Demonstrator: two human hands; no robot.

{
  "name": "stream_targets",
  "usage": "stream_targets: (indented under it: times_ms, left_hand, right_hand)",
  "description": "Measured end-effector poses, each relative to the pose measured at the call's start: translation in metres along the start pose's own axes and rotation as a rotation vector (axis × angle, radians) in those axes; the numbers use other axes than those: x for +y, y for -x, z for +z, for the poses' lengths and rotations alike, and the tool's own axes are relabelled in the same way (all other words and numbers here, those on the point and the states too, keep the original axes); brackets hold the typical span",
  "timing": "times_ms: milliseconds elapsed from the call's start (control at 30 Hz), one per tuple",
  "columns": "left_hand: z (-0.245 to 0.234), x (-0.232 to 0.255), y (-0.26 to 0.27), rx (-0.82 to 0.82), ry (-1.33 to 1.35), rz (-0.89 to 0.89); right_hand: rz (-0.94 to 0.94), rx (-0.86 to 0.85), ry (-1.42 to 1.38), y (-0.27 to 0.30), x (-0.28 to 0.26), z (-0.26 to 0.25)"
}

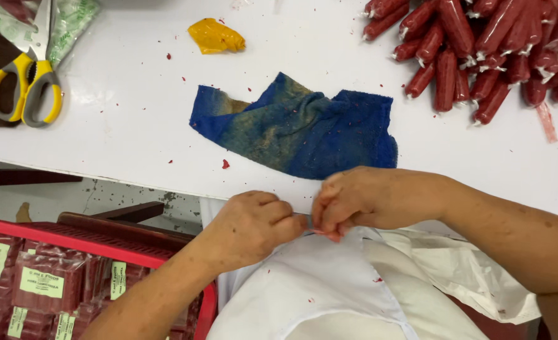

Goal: The person fills clear casings with ground meat from a metal tray, ties off the ends, and places the finished sausages on a white table. The person uses a blue cloth to wipe the sausages and their hands during the process.

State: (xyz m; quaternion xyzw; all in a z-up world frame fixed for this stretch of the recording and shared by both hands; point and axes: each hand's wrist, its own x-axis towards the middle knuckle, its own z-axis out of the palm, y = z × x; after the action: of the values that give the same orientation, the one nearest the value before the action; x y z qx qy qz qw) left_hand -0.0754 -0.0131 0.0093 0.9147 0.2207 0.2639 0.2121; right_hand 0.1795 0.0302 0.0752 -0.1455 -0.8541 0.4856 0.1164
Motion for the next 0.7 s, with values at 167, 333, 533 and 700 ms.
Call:
stream_targets:
  times_ms: [167, 333, 533, 700]
  left_hand:
    - [0.06, -0.028, -0.028, 0.376, 0.523, -0.179]
    - [0.105, -0.014, -0.051, 0.669, 1.771, -0.724]
    - [0.075, -0.032, -0.08, 0.694, 1.577, -0.776]
    - [0.037, -0.027, -0.073, 0.58, 1.615, -0.799]
  right_hand:
    - [0.205, 0.685, -1.19, 0.021, 0.036, 0.053]
    - [0.146, 1.149, -1.267, -0.005, 0.059, 0.065]
    - [0.081, 1.332, -0.2, -0.033, 0.055, 0.037]
    - [-0.098, 1.037, 0.131, -0.01, 0.066, 0.005]
